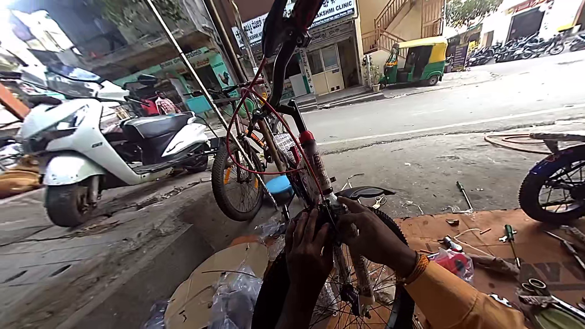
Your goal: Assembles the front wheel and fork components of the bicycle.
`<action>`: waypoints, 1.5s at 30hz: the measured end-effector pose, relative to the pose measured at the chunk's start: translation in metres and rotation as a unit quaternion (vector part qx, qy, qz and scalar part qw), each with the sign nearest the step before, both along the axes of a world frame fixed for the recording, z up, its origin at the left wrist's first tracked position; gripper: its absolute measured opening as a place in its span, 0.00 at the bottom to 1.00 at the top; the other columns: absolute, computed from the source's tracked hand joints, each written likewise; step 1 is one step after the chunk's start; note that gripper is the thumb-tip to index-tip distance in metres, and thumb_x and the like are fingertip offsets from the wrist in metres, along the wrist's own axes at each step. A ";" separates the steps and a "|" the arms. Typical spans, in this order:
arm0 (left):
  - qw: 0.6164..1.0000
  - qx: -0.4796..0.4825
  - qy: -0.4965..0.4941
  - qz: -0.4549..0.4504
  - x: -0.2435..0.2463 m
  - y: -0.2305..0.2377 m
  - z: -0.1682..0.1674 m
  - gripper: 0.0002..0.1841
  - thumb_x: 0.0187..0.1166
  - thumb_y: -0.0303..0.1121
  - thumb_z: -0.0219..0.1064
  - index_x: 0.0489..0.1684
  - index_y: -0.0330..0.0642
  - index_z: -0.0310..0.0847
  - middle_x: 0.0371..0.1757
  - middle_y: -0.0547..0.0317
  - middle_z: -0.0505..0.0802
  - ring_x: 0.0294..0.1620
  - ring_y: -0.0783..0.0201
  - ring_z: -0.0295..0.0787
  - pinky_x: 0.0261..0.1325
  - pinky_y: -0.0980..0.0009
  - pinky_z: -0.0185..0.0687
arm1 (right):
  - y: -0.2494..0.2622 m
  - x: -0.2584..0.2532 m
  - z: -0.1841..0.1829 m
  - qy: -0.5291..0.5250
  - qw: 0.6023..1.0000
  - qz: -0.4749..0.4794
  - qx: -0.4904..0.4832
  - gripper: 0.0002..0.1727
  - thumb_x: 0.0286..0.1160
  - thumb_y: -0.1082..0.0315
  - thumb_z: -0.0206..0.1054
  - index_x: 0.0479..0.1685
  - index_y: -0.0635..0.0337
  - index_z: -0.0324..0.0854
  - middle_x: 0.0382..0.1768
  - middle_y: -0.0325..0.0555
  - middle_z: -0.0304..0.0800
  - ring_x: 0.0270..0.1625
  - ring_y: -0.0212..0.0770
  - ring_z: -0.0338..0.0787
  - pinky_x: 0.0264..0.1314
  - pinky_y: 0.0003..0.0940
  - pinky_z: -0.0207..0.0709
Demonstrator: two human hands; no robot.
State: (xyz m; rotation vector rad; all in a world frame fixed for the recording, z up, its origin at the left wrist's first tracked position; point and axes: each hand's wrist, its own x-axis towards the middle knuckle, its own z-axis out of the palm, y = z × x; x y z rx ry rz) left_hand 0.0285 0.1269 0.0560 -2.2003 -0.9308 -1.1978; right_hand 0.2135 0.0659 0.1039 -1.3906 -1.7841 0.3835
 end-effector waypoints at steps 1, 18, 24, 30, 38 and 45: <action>1.000 0.005 0.003 0.009 0.001 0.000 -0.001 0.17 0.81 0.47 0.62 0.50 0.53 0.96 0.73 0.52 0.88 0.78 0.44 0.79 0.83 0.39 0.63 | 0.002 0.003 0.001 0.002 1.000 0.018 -0.003 0.04 0.70 0.60 0.77 0.36 0.48 0.93 0.89 0.37 0.63 0.88 0.40 0.64 0.84 0.44 0.67; 0.999 0.019 -0.025 0.034 0.010 -0.001 0.004 0.13 0.81 0.44 0.64 0.44 0.54 0.96 0.67 0.56 0.91 0.73 0.49 0.84 0.77 0.46 0.73 | 0.017 0.008 -0.003 -0.021 0.994 0.057 0.088 0.02 0.69 0.70 0.74 0.34 0.56 0.87 0.86 0.33 0.68 0.84 0.35 0.72 0.77 0.43 0.77; 0.999 0.017 -0.026 0.028 0.007 0.000 0.003 0.13 0.80 0.45 0.64 0.41 0.57 0.97 0.67 0.57 0.92 0.73 0.48 0.84 0.78 0.45 0.72 | 0.023 0.009 -0.025 0.036 0.984 0.032 0.169 0.02 0.73 0.70 0.72 0.34 0.55 0.88 0.81 0.33 0.76 0.75 0.33 0.82 0.70 0.41 0.84; 0.999 0.022 -0.027 0.032 0.008 0.001 0.002 0.11 0.80 0.43 0.64 0.42 0.58 0.96 0.67 0.58 0.92 0.73 0.50 0.84 0.78 0.47 0.72 | 0.027 0.006 -0.036 0.050 0.971 0.014 0.232 0.03 0.76 0.67 0.71 0.36 0.54 0.89 0.70 0.37 0.85 0.67 0.33 0.87 0.64 0.38 0.87; 0.998 0.022 -0.035 0.050 0.011 0.002 0.000 0.10 0.79 0.41 0.66 0.42 0.63 0.96 0.67 0.63 0.92 0.73 0.53 0.84 0.76 0.50 0.74 | 0.029 0.002 -0.042 0.071 0.963 -0.010 0.259 0.05 0.77 0.64 0.70 0.36 0.52 0.88 0.59 0.39 0.89 0.61 0.34 0.89 0.58 0.35 0.87; 0.997 0.002 -0.045 0.058 0.012 0.001 -0.001 0.08 0.78 0.40 0.67 0.42 0.64 0.94 0.69 0.66 0.90 0.75 0.57 0.82 0.77 0.53 0.72 | 0.031 -0.006 -0.042 0.068 0.951 0.004 0.302 0.04 0.74 0.67 0.70 0.35 0.56 0.87 0.54 0.44 0.90 0.64 0.36 0.88 0.66 0.31 0.84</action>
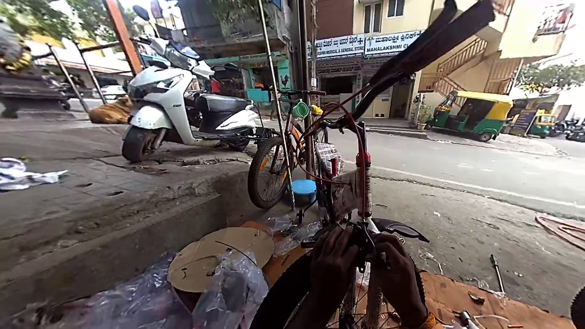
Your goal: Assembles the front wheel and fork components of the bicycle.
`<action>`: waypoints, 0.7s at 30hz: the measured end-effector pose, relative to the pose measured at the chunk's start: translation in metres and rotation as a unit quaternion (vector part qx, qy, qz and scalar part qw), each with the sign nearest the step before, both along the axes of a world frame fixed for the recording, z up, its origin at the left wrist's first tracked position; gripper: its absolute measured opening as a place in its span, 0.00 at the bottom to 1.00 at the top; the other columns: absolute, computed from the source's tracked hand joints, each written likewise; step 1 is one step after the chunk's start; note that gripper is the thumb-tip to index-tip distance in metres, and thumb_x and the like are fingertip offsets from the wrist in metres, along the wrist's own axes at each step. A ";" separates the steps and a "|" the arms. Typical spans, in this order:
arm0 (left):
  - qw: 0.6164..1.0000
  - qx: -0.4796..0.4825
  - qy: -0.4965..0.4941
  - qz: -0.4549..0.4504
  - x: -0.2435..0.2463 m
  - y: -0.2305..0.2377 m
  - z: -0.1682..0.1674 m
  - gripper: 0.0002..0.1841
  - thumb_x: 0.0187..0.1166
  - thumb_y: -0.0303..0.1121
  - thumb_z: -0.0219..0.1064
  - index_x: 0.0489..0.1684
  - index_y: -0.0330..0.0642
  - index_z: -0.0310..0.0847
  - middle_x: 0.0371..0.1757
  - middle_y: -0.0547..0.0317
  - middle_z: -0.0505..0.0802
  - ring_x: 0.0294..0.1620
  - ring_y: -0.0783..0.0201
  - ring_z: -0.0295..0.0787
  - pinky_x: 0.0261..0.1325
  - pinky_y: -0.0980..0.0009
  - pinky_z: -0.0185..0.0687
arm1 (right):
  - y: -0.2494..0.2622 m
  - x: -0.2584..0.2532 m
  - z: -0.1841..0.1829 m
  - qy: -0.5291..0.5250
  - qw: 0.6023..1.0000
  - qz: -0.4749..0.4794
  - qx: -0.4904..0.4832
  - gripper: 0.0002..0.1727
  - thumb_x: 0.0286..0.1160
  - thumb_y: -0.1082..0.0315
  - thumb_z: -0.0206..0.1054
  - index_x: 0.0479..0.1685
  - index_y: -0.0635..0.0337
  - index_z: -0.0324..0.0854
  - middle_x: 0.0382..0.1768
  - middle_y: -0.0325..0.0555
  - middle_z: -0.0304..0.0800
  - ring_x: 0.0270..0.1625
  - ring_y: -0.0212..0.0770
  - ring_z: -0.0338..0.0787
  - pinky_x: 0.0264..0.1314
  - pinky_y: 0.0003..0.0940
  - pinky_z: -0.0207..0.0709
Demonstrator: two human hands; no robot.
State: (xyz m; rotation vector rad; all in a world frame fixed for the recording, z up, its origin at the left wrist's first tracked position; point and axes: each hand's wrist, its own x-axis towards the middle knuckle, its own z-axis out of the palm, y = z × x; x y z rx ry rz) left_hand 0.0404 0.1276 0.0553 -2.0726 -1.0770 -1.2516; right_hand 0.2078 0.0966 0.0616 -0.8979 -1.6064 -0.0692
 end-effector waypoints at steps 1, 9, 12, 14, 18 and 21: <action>1.000 -0.002 -0.002 0.000 0.000 -0.001 0.001 0.08 0.78 0.40 0.67 0.42 0.64 0.94 0.69 0.67 0.90 0.75 0.57 0.82 0.77 0.53 0.73 | 0.001 0.000 0.000 -0.006 1.000 -0.006 0.005 0.04 0.75 0.67 0.69 0.35 0.57 0.87 0.54 0.45 0.90 0.65 0.37 0.88 0.66 0.31 0.84; 1.000 -0.017 -0.010 0.000 0.001 -0.003 0.001 0.08 0.78 0.38 0.68 0.42 0.65 0.94 0.70 0.69 0.90 0.76 0.59 0.81 0.77 0.55 0.73 | 0.004 0.000 -0.004 -0.011 0.999 -0.020 0.027 0.08 0.77 0.63 0.67 0.34 0.57 0.83 0.54 0.46 0.89 0.65 0.35 0.87 0.66 0.28 0.82; 1.000 -0.022 -0.011 -0.001 0.001 -0.004 0.001 0.08 0.76 0.37 0.69 0.43 0.65 0.94 0.70 0.69 0.90 0.76 0.60 0.81 0.78 0.56 0.72 | 0.003 0.001 -0.004 -0.010 0.999 -0.021 0.029 0.07 0.77 0.63 0.67 0.34 0.56 0.82 0.54 0.44 0.89 0.65 0.34 0.87 0.66 0.27 0.83; 1.000 -0.022 -0.008 0.000 0.001 -0.004 0.001 0.08 0.76 0.37 0.69 0.43 0.65 0.94 0.70 0.69 0.89 0.76 0.60 0.80 0.78 0.56 0.72 | 0.003 0.001 -0.004 -0.010 0.999 -0.019 0.028 0.07 0.77 0.63 0.67 0.34 0.56 0.82 0.53 0.45 0.89 0.64 0.34 0.87 0.66 0.27 0.83; 1.000 -0.019 -0.008 -0.001 0.001 -0.004 0.000 0.07 0.77 0.38 0.69 0.43 0.65 0.94 0.71 0.69 0.89 0.76 0.60 0.80 0.78 0.56 0.71 | 0.004 0.000 -0.005 -0.012 0.999 -0.022 0.025 0.08 0.76 0.63 0.68 0.33 0.56 0.82 0.52 0.44 0.89 0.64 0.34 0.87 0.66 0.27 0.82; 1.000 -0.020 -0.009 -0.001 0.000 -0.003 0.001 0.08 0.77 0.37 0.69 0.42 0.65 0.94 0.71 0.70 0.89 0.76 0.60 0.80 0.78 0.56 0.71 | 0.005 -0.002 -0.005 -0.010 0.999 -0.029 0.030 0.08 0.76 0.63 0.68 0.32 0.56 0.82 0.52 0.44 0.89 0.63 0.34 0.87 0.65 0.26 0.83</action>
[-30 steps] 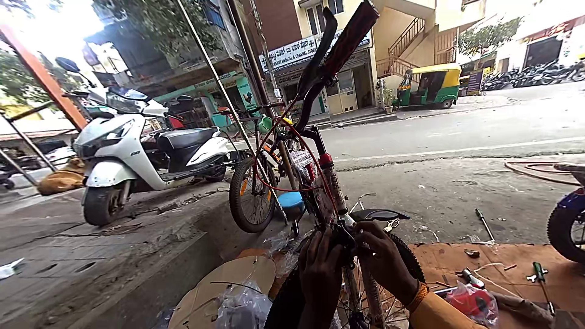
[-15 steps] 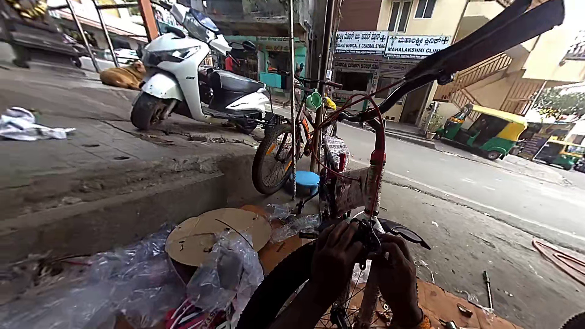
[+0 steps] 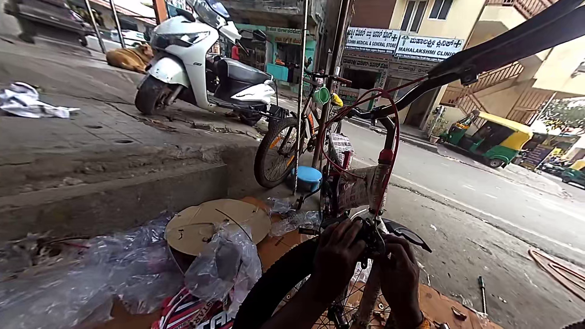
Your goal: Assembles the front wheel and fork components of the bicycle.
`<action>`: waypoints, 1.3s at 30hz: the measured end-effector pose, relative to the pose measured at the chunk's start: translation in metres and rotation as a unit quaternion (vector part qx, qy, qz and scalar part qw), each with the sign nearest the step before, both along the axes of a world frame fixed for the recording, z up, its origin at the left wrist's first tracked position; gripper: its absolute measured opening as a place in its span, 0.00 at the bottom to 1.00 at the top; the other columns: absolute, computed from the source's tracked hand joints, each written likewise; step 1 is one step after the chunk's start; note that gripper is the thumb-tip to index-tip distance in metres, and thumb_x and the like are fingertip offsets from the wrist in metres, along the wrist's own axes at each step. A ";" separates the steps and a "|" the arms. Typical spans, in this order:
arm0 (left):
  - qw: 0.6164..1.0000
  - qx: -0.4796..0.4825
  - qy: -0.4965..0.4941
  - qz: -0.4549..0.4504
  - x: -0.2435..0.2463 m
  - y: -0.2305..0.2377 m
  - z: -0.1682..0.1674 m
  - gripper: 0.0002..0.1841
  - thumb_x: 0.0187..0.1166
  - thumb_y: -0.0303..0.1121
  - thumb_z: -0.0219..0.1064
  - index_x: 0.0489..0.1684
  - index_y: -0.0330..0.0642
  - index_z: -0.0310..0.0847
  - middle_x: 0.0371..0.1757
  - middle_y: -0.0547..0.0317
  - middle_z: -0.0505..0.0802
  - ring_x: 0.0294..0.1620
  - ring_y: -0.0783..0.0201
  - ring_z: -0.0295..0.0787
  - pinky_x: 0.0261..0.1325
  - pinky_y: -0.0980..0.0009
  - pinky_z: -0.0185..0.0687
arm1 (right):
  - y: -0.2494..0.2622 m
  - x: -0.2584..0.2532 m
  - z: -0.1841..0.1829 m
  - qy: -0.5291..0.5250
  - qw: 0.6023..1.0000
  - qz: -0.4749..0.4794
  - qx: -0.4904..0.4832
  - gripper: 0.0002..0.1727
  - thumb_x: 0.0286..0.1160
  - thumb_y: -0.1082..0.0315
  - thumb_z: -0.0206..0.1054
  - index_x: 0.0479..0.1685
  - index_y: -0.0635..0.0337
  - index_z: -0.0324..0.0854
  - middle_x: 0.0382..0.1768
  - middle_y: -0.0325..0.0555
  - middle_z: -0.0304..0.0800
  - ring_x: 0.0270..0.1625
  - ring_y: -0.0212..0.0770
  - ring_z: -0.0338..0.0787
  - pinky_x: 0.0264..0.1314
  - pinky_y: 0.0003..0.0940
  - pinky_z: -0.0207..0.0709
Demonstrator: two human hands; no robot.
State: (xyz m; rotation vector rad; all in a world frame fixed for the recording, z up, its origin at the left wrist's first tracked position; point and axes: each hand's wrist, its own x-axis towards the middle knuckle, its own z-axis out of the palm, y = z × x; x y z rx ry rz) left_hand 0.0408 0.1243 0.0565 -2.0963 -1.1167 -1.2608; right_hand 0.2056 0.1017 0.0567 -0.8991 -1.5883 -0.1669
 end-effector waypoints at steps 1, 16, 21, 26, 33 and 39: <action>1.000 0.002 0.000 0.000 0.000 0.000 0.000 0.08 0.76 0.37 0.69 0.42 0.65 0.94 0.70 0.70 0.89 0.76 0.60 0.80 0.78 0.56 0.72 | 0.000 0.000 0.000 -0.001 1.000 -0.001 0.002 0.08 0.76 0.63 0.68 0.32 0.56 0.82 0.52 0.44 0.89 0.64 0.34 0.87 0.65 0.26 0.83; 1.000 0.000 -0.003 -0.002 0.001 0.001 -0.001 0.09 0.77 0.37 0.69 0.47 0.65 0.94 0.71 0.70 0.89 0.77 0.59 0.80 0.77 0.56 0.72 | -0.005 -0.009 0.011 -0.011 0.996 -0.090 -0.013 0.03 0.68 0.65 0.74 0.31 0.51 0.90 0.46 0.37 0.93 0.53 0.33 0.91 0.56 0.32 0.87; 1.000 -0.012 0.009 0.017 0.002 0.001 -0.002 0.10 0.79 0.39 0.66 0.48 0.65 0.94 0.74 0.71 0.87 0.78 0.60 0.78 0.77 0.57 0.71 | -0.004 -0.015 0.019 -0.037 0.989 -0.143 -0.029 0.03 0.64 0.63 0.75 0.29 0.50 0.91 0.39 0.36 0.91 0.46 0.37 0.91 0.47 0.41 0.85; 0.999 -0.031 0.022 0.031 0.004 0.000 0.000 0.11 0.80 0.41 0.64 0.48 0.67 0.93 0.75 0.70 0.86 0.79 0.59 0.76 0.76 0.56 0.70 | -0.011 -0.012 0.030 -0.071 0.984 -0.143 -0.081 0.01 0.62 0.65 0.76 0.27 0.47 0.91 0.41 0.33 0.91 0.44 0.35 0.91 0.41 0.43 0.86; 1.000 -0.026 -0.006 0.008 0.003 0.002 -0.003 0.11 0.83 0.44 0.62 0.49 0.68 0.93 0.75 0.71 0.86 0.79 0.60 0.76 0.76 0.57 0.71 | -0.022 0.010 0.025 -0.109 0.987 -0.030 -0.118 0.10 0.78 0.64 0.67 0.44 0.49 0.95 0.57 0.39 0.92 0.60 0.33 0.90 0.61 0.32 0.87; 0.999 -0.011 0.003 0.031 0.005 0.002 -0.004 0.12 0.84 0.46 0.61 0.47 0.67 0.93 0.74 0.71 0.86 0.78 0.60 0.77 0.76 0.58 0.71 | -0.014 -0.001 0.016 -0.066 0.993 -0.089 -0.041 0.07 0.75 0.65 0.69 0.35 0.51 0.93 0.48 0.37 0.92 0.52 0.32 0.92 0.51 0.32 0.89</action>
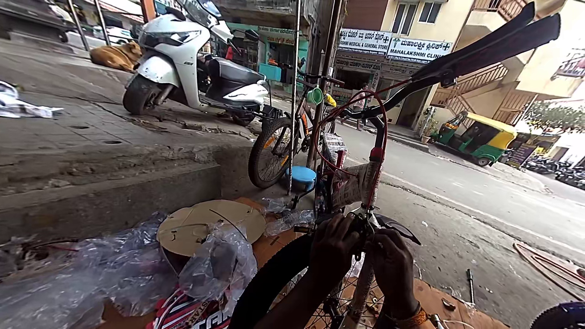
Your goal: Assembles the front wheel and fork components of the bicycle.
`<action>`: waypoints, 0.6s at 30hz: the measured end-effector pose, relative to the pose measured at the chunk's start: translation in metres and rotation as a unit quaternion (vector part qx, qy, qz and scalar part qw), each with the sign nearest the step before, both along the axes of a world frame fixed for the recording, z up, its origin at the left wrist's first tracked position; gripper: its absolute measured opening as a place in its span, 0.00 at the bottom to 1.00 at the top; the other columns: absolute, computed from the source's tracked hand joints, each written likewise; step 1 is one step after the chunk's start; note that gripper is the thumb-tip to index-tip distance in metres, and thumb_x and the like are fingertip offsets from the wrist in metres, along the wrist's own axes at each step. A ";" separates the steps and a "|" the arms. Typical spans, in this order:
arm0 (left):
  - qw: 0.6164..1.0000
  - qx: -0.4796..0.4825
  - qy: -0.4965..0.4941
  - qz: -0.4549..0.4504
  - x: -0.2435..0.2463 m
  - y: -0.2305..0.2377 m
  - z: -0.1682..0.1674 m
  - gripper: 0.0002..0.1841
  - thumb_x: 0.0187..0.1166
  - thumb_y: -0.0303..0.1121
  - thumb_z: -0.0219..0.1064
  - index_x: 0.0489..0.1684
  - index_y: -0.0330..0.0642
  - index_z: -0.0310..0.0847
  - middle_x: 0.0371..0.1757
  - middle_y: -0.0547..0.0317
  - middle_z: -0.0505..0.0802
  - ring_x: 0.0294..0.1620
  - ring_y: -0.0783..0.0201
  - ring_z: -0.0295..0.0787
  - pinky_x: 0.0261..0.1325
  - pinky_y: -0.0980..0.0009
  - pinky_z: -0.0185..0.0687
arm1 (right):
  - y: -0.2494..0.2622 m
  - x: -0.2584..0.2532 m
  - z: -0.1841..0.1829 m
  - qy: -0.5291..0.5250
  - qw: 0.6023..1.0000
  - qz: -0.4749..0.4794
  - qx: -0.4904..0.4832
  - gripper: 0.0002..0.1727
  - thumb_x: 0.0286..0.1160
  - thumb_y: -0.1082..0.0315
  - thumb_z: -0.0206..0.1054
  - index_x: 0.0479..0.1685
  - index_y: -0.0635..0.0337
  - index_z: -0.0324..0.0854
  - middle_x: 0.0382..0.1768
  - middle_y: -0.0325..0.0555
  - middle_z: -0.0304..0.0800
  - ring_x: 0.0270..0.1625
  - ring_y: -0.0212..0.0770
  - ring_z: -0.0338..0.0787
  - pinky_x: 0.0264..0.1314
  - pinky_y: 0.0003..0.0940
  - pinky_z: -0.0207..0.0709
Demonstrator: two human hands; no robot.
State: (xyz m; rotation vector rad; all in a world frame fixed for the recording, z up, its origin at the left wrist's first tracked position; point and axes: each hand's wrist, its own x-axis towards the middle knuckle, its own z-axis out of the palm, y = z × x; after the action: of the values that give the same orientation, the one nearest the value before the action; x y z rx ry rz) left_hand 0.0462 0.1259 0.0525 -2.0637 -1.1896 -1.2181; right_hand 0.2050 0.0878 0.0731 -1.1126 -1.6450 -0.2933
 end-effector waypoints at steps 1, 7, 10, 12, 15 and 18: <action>1.000 0.004 0.003 0.005 0.000 0.000 0.000 0.12 0.84 0.46 0.60 0.48 0.67 0.93 0.74 0.70 0.87 0.78 0.60 0.78 0.75 0.57 0.72 | 0.002 -0.004 -0.001 0.008 1.000 -0.012 0.015 0.07 0.74 0.65 0.69 0.35 0.51 0.93 0.47 0.38 0.92 0.51 0.33 0.92 0.50 0.33 0.88; 1.000 -0.003 0.009 -0.009 -0.002 0.000 -0.002 0.13 0.81 0.42 0.61 0.52 0.66 0.92 0.75 0.70 0.86 0.79 0.60 0.77 0.76 0.56 0.70 | 0.009 -0.015 -0.002 -0.002 0.997 -0.078 0.018 0.07 0.70 0.63 0.71 0.30 0.49 0.94 0.42 0.39 0.90 0.47 0.41 0.90 0.45 0.44 0.85; 1.000 -0.010 0.012 -0.013 -0.003 0.001 -0.002 0.12 0.80 0.40 0.62 0.50 0.65 0.92 0.76 0.70 0.85 0.80 0.60 0.75 0.76 0.56 0.69 | 0.007 -0.012 0.002 0.015 0.998 -0.052 -0.015 0.02 0.66 0.64 0.74 0.30 0.48 0.93 0.43 0.37 0.89 0.47 0.38 0.90 0.45 0.44 0.86; 1.000 -0.007 0.007 -0.024 -0.004 0.002 -0.004 0.13 0.82 0.40 0.60 0.51 0.64 0.92 0.77 0.71 0.84 0.82 0.61 0.73 0.79 0.56 0.67 | 0.004 -0.006 0.003 0.027 0.999 -0.015 -0.036 0.01 0.66 0.64 0.76 0.33 0.46 0.93 0.45 0.34 0.89 0.48 0.34 0.89 0.46 0.40 0.87; 0.995 0.009 -0.048 -0.092 -0.008 0.001 -0.006 0.17 0.82 0.35 0.55 0.56 0.58 0.91 0.77 0.69 0.84 0.84 0.63 0.70 0.86 0.55 0.62 | 0.001 0.001 0.002 0.022 0.999 0.012 -0.038 0.06 0.73 0.61 0.71 0.38 0.46 0.94 0.47 0.34 0.88 0.50 0.31 0.88 0.49 0.35 0.87; 0.967 0.016 -0.173 -0.189 -0.013 -0.020 -0.017 0.17 0.86 0.32 0.51 0.60 0.50 0.87 0.76 0.60 0.85 0.83 0.56 0.72 0.85 0.49 0.66 | 0.000 0.000 0.000 0.025 0.999 -0.002 -0.027 0.06 0.72 0.61 0.72 0.36 0.45 0.94 0.47 0.33 0.89 0.49 0.31 0.89 0.47 0.35 0.87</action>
State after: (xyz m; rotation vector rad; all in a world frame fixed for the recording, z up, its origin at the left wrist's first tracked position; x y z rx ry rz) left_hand 0.0336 0.1061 0.0353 -2.1790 -0.9274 -1.8233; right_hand 0.2050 0.0873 0.0729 -1.1562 -1.6143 -0.2230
